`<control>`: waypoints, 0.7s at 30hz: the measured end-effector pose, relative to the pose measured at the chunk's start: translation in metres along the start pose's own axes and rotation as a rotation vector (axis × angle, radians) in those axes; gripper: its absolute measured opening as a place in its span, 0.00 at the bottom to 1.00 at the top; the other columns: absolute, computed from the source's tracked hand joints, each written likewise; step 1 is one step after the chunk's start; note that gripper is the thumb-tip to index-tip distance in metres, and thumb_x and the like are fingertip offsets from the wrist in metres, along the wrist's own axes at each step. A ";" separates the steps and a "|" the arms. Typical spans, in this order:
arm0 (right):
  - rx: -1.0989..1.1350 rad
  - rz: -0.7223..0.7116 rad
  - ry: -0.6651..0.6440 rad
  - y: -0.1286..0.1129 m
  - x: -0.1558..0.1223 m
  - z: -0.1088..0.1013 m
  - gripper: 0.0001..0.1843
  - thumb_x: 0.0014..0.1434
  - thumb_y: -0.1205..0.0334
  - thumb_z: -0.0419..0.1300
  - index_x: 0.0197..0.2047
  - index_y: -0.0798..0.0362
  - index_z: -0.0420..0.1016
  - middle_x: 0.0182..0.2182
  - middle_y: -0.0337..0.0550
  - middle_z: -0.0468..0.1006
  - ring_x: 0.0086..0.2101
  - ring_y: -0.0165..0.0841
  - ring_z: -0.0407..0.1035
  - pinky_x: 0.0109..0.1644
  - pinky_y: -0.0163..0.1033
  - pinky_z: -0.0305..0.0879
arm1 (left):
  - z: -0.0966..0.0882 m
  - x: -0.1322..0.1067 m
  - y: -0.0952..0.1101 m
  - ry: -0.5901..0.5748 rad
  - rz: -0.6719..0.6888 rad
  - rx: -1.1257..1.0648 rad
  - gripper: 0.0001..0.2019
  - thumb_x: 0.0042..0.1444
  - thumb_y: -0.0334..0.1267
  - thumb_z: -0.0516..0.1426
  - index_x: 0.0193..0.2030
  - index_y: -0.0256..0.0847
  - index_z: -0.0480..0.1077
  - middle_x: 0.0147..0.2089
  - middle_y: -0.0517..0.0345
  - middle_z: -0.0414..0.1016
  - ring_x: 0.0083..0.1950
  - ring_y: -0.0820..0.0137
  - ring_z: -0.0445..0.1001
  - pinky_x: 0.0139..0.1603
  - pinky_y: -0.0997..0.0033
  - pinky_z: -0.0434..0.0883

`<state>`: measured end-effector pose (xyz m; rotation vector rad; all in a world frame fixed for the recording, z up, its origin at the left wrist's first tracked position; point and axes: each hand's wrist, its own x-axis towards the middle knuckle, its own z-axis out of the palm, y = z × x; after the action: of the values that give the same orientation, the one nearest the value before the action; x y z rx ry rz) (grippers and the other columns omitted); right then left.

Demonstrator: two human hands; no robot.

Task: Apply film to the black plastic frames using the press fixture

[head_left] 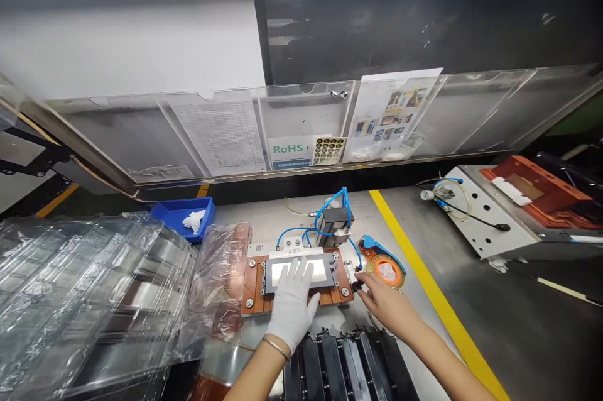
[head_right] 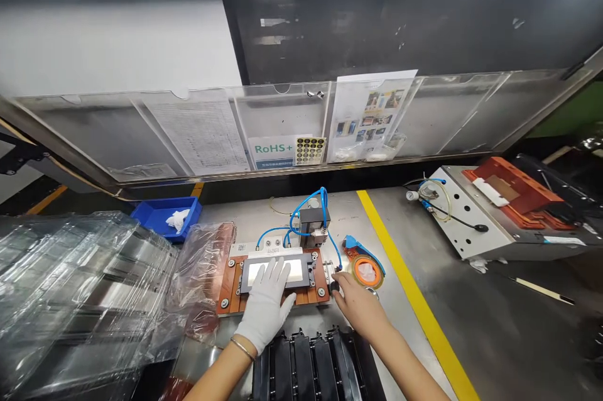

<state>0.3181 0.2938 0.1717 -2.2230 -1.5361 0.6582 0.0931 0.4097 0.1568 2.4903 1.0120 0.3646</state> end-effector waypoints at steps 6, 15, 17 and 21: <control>0.041 0.045 -0.020 -0.009 0.004 -0.004 0.22 0.61 0.55 0.48 0.50 0.53 0.77 0.51 0.58 0.77 0.49 0.56 0.74 0.52 0.62 0.70 | -0.016 -0.007 -0.016 0.070 -0.053 0.059 0.30 0.59 0.45 0.57 0.68 0.42 0.60 0.72 0.45 0.60 0.75 0.50 0.52 0.74 0.37 0.49; 0.463 0.162 -0.062 -0.033 0.026 0.040 0.25 0.64 0.52 0.50 0.57 0.58 0.72 0.46 0.56 0.82 0.40 0.41 0.80 0.46 0.48 0.78 | -0.052 -0.027 -0.061 0.106 -0.522 -0.288 0.30 0.62 0.54 0.49 0.61 0.31 0.66 0.59 0.35 0.74 0.62 0.52 0.71 0.62 0.49 0.69; 0.546 0.196 -0.059 -0.036 0.027 0.046 0.26 0.65 0.51 0.48 0.57 0.58 0.72 0.44 0.55 0.83 0.37 0.40 0.81 0.41 0.46 0.79 | -0.053 -0.023 -0.059 0.089 -0.539 -0.405 0.27 0.61 0.55 0.50 0.55 0.35 0.71 0.53 0.41 0.78 0.55 0.56 0.76 0.57 0.54 0.73; 0.647 0.215 -0.010 -0.035 0.004 0.054 0.28 0.62 0.45 0.50 0.55 0.55 0.75 0.47 0.52 0.83 0.39 0.42 0.81 0.44 0.47 0.80 | -0.050 -0.034 -0.044 0.073 -0.662 -0.592 0.29 0.59 0.59 0.50 0.54 0.33 0.66 0.46 0.43 0.77 0.32 0.64 0.77 0.28 0.63 0.75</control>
<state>0.2621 0.3117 0.1449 -1.8806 -0.9054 1.0534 0.0236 0.4284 0.1771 1.5314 1.4303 0.4549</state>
